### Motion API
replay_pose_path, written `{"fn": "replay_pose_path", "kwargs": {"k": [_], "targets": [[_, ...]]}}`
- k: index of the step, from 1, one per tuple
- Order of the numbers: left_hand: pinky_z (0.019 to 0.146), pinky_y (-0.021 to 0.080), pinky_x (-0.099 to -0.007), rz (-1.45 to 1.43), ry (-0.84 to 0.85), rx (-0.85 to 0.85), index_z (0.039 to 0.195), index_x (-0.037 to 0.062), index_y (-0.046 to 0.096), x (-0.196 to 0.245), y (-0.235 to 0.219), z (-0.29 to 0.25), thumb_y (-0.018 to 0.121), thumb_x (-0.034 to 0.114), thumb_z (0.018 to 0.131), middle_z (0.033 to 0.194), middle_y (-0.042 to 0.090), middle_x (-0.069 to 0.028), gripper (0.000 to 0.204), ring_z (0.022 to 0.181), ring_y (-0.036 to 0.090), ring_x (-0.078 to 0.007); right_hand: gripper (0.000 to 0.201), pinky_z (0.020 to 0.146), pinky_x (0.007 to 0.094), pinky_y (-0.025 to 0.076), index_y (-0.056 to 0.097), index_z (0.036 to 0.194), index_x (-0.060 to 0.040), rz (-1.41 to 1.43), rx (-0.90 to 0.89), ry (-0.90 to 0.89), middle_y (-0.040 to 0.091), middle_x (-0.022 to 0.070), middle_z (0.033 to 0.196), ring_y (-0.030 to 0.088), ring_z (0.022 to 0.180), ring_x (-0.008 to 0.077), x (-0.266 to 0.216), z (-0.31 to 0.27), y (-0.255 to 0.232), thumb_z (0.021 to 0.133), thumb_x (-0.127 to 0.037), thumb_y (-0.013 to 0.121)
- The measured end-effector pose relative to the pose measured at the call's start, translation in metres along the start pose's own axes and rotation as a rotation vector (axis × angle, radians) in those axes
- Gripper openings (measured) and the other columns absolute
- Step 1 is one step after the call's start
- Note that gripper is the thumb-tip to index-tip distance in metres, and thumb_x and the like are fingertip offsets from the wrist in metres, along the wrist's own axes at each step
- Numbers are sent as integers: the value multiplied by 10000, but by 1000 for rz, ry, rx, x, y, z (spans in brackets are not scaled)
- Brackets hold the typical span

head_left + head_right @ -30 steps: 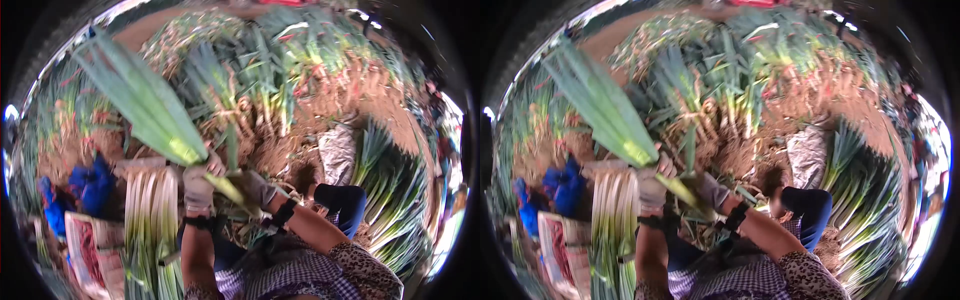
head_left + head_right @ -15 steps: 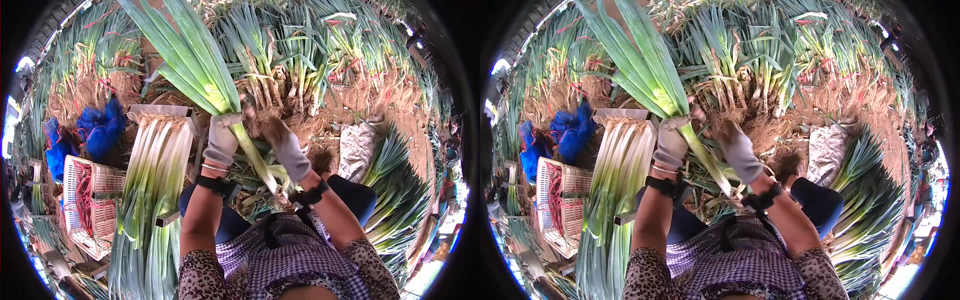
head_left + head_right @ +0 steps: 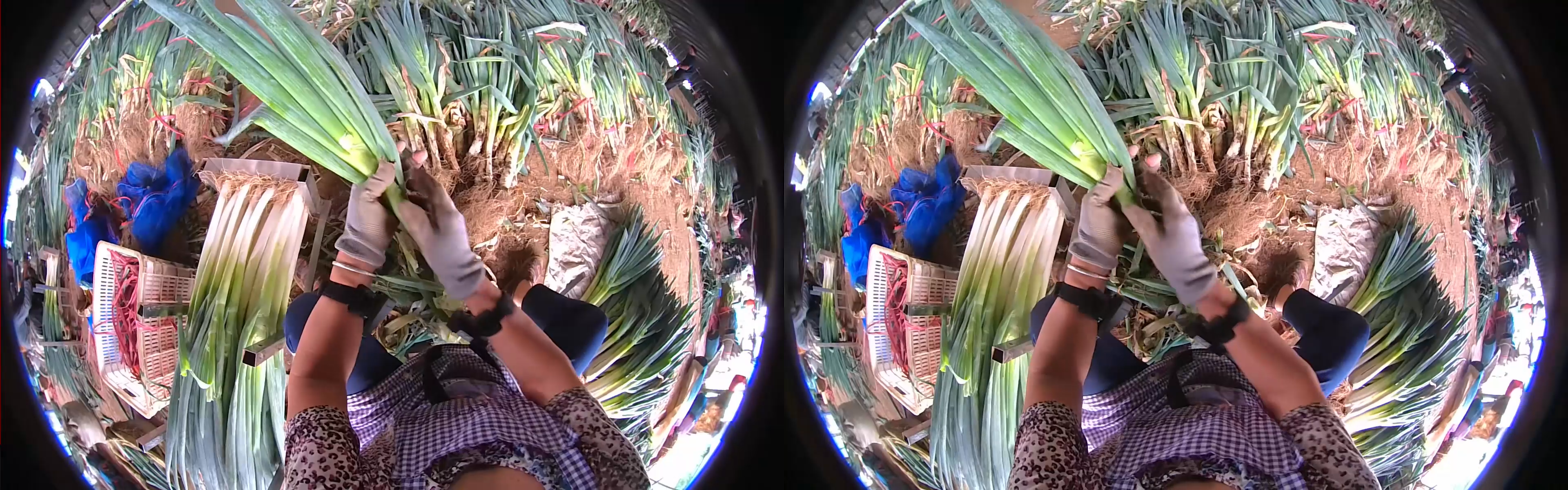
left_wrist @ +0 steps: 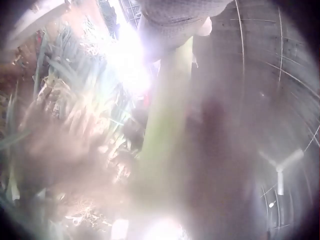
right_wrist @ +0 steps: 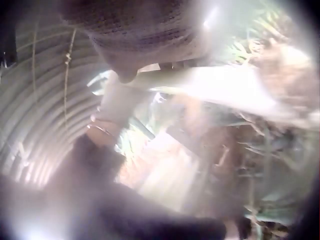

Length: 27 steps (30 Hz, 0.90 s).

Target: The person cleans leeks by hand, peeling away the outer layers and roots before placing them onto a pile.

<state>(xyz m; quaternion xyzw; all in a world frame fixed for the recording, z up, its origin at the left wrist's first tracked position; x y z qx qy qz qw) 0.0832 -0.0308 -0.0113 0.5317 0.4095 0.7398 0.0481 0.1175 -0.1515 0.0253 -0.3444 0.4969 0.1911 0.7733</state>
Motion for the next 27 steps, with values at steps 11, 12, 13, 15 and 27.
{"fn": "replay_pose_path", "kwargs": {"k": [11,12,13,15,27], "targets": [[759,559,-373,-198,45,246,1203,80,531,23,-11,1,600,251,937,832,613,-58,323,781,646,-214,362,681,277,522,628,1093,-29,-142,-515,526,670,67,836,639,743,125,58,-90,-25,843,-281,701],[714,554,-358,-165,10,241,1170,73,544,13,-8,-2,611,224,926,816,602,-50,294,744,631,-202,373,668,272,516,624,1088,-20,-75,-558,560,666,59,829,632,738,120,44,-75,-17,850,-297,696],[669,548,-343,-131,-21,235,1137,66,558,0,-2,-5,621,197,916,801,591,-42,265,708,616,-190,385,655,268,510,620,1083,-10,-8,-600,587,661,51,822,625,733,115,30,-54,-11,857,-314,690],[522,495,-304,-21,-230,353,1005,31,594,-23,2,-12,651,108,869,755,557,-19,166,593,541,-149,425,647,266,496,616,1071,4,142,-623,605,649,44,814,606,729,113,26,-34,-6,873,-369,660],[511,466,-378,-20,-515,497,786,48,552,-92,-34,21,594,106,853,642,490,-33,98,515,484,-191,518,871,318,459,582,1178,19,220,-133,499,629,38,979,588,930,141,37,-99,-53,992,-445,447]]}}
Point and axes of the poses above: each hand's wrist, its own z-axis towards the middle knuckle, its own y-axis out of the palm, x = y × z, the point moved 6 cm from there along z, towards the middle knuckle
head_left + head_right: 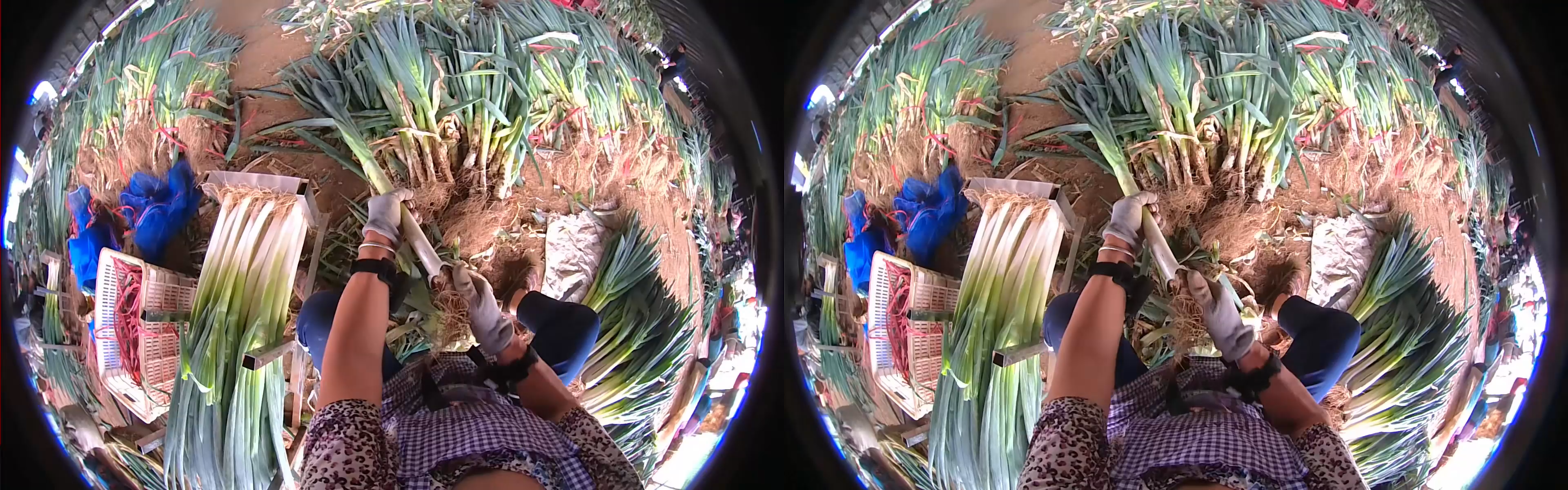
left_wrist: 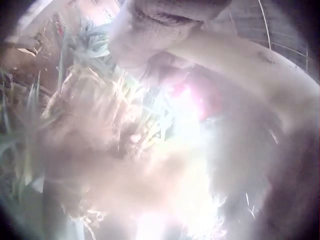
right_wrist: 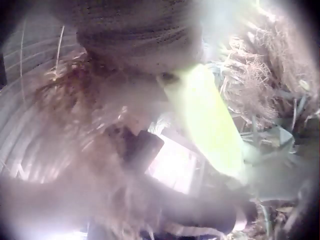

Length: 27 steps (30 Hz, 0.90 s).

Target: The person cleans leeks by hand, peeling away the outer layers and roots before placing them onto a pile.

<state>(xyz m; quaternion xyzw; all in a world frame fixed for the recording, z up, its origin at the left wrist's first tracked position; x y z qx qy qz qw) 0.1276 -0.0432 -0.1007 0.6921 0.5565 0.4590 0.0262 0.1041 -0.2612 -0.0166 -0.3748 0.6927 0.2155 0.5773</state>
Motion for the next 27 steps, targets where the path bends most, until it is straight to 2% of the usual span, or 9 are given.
{"fn": "replay_pose_path", "kwargs": {"k": [3,4,7,8,11,12,19,22,27], "targets": [[485,462,-382,16,-46,-3,789,48,551,-18,10,18,590,101,855,645,491,-42,93,502,479,-190,368,891,299,464,601,1138,39,292,139,58,636,45,1000,597,956,137,12,-14,-9,1009,-279,468],[463,459,-381,20,-35,-3,791,44,548,-21,13,20,594,96,848,638,489,-51,90,485,475,-194,264,888,269,478,600,1129,64,184,170,107,644,71,1065,604,992,131,16,-17,-16,1000,-108,447],[463,469,-378,45,-81,36,764,46,549,-41,23,30,599,87,829,615,482,-57,92,476,483,-207,266,842,229,495,598,1140,72,-172,225,40,637,90,1099,608,993,112,27,-24,-34,984,-56,424],[459,471,-378,13,-124,49,759,36,556,-54,23,43,597,83,825,619,491,-63,90,479,487,-221,282,647,203,487,609,1134,74,-146,274,-6,631,43,878,594,784,62,26,-27,-37,982,-40,400],[458,471,-391,85,-136,121,758,11,563,-76,21,58,604,72,810,627,508,-76,90,478,495,-239,274,498,223,389,629,1105,58,-145,270,226,525,-23,667,478,580,40,18,-37,-46,986,-61,414],[457,472,-402,42,-166,114,749,8,560,-82,22,62,615,67,798,620,509,-80,94,472,504,-245,277,518,295,369,639,1027,57,-104,279,285,491,-5,630,409,580,95,30,-39,-52,981,-192,527],[421,462,-439,64,-147,156,801,-56,537,-115,14,104,707,-10,698,688,554,-159,204,477,532,-312,281,540,320,383,622,908,40,-160,337,261,501,58,606,426,574,125,44,-42,-71,964,-229,563],[455,468,-408,105,-185,170,721,13,539,-125,16,102,640,49,771,610,501,-79,118,452,483,-242,291,542,329,397,617,885,42,-87,332,322,511,68,608,456,574,132,47,-49,-75,964,-233,561],[467,484,-398,159,-156,218,747,12,559,-128,25,89,650,80,769,610,506,-68,115,475,502,-246,261,529,320,409,609,886,39,-157,296,313,553,90,633,497,570,123,47,-62,-82,960,-204,550]]}}
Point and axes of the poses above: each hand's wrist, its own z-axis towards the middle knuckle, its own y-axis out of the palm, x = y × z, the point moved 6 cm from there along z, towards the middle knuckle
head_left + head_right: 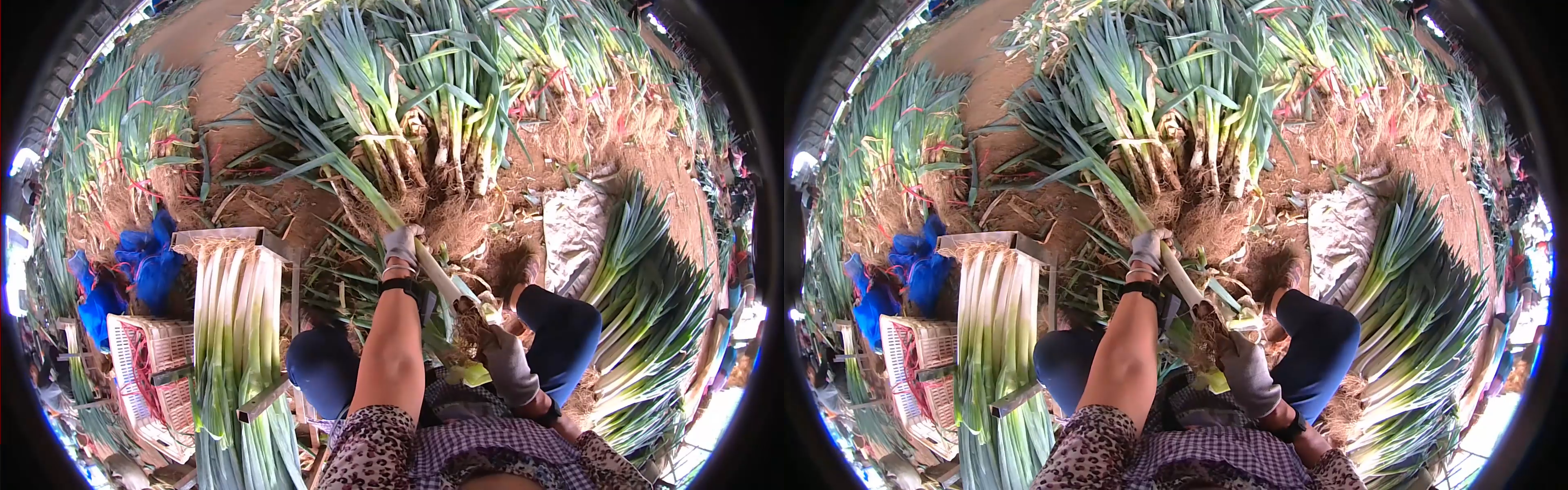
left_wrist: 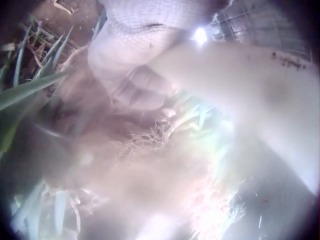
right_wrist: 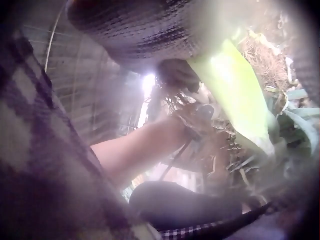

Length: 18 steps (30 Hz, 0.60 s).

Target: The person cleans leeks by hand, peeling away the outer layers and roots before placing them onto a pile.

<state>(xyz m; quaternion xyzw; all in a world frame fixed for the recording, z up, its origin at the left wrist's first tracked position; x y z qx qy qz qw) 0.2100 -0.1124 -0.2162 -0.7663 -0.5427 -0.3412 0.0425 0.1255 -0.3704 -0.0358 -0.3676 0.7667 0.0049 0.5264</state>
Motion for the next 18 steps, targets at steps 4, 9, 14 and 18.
{"fn": "replay_pose_path", "kwargs": {"k": [4,9,14,18], "targets": [[464,497,-378,102,238,112,823,-44,544,44,-50,42,675,-10,689,683,561,-124,190,519,548,-265,126,536,267,434,634,917,-18,23,15,64,568,41,676,512,584,91,22,-58,-53,937,-127,574],[479,483,-384,-128,324,223,888,-30,538,121,-35,5,655,-10,718,726,532,-79,207,530,527,-236,215,490,219,325,543,810,-53,310,171,137,454,-53,699,398,579,34,-22,-21,-76,988,-169,508],[575,515,-376,-150,483,269,879,26,576,140,-34,-51,685,-9,728,755,555,-37,189,624,540,-200,336,652,333,490,578,1138,32,-432,177,-551,674,137,878,593,720,253,-40,88,-45,950,-247,582],[482,464,-278,-304,586,139,903,45,543,136,-29,-117,708,33,786,733,546,-14,202,580,518,-112,642,815,430,524,457,1325,-1,-604,76,-687,631,235,1099,642,878,408,-81,97,13,860,-392,665]]}}
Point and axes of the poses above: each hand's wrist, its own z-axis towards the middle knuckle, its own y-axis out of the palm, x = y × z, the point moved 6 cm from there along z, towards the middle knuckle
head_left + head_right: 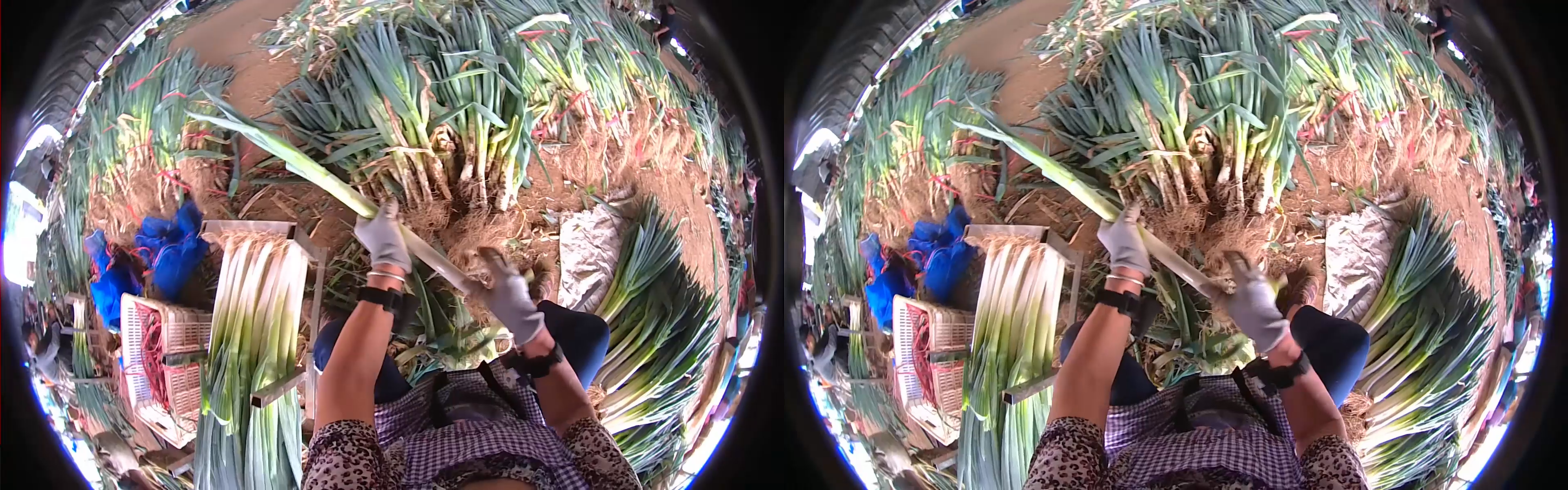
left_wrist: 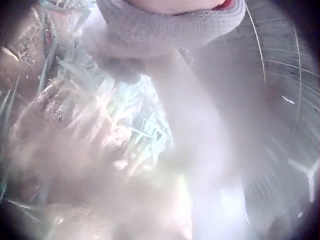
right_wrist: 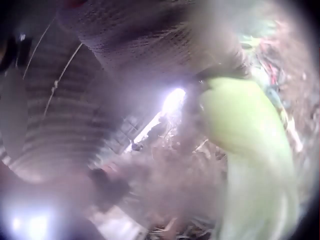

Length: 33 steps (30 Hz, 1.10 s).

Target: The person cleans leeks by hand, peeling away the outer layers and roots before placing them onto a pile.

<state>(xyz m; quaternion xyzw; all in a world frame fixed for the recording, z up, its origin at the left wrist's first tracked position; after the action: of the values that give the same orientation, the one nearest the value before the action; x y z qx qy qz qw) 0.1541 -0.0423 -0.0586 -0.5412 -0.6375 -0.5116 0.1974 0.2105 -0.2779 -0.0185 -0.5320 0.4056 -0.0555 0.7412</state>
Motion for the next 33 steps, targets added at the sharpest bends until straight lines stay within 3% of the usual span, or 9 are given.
{"fn": "replay_pose_path", "kwargs": {"k": [1,6,9,12,15,20,22,26,33], "targets": [[482,473,-270,-58,-26,-104,953,46,522,2,2,-11,715,77,816,713,518,-7,239,566,508,-105,666,787,451,524,457,1328,-28,-303,14,-283,636,231,1083,646,897,399,-38,-5,6,821,-379,709],[857,538,-417,-412,-106,-517,1062,34,490,67,-20,-7,571,329,950,904,579,-94,325,801,597,-209,348,750,296,499,563,1206,-42,776,-353,264,667,82,960,601,847,137,-25,-44,49,891,-158,654],[977,491,-505,-472,-155,-533,1144,27,513,69,-45,18,545,231,968,964,610,-109,271,915,629,-256,498,810,288,515,523,1315,-24,552,-638,320,644,114,1130,632,900,173,-33,-67,56,898,-256,665],[965,499,-505,-428,-100,-628,1129,21,525,73,-40,1,557,190,961,953,616,-98,241,903,636,-240,498,848,289,518,535,1283,7,249,-425,112,643,128,1127,642,924,195,-50,-26,26,895,-276,667],[897,530,-409,-304,-147,-594,1133,17,540,72,-44,-7,556,101,949,987,626,-93,203,897,633,-212,411,822,281,525,582,1200,-1,694,-94,-138,648,108,1015,616,880,165,-74,31,2,874,-226,691],[801,531,-303,-520,-134,-595,1180,48,527,74,-36,-22,571,-15,905,1073,613,-92,286,899,618,-182,316,785,262,518,593,1116,8,703,104,15,639,71,949,616,883,144,-136,89,10,865,-154,696],[872,508,-311,-523,-176,-653,1240,49,511,56,-42,-10,531,85,955,1084,611,-81,288,970,601,-185,333,861,321,507,565,1147,5,1003,246,-86,610,121,1078,609,1000,227,-164,82,27,883,-169,669],[878,496,-350,-417,-112,-701,1177,45,538,69,-42,-18,473,426,982,1046,615,-89,433,945,599,-228,357,997,419,403,528,1201,-12,556,454,-330,512,232,1218,490,1180,381,-212,64,23,880,-134,628],[691,407,-309,-868,-185,-751,910,47,539,107,-52,-14,661,595,786,804,528,-40,575,727,467,-164,376,917,437,460,570,1191,-19,-238,458,31,589,191,1156,571,1054,339,-46,37,14,855,-161,662]]}}
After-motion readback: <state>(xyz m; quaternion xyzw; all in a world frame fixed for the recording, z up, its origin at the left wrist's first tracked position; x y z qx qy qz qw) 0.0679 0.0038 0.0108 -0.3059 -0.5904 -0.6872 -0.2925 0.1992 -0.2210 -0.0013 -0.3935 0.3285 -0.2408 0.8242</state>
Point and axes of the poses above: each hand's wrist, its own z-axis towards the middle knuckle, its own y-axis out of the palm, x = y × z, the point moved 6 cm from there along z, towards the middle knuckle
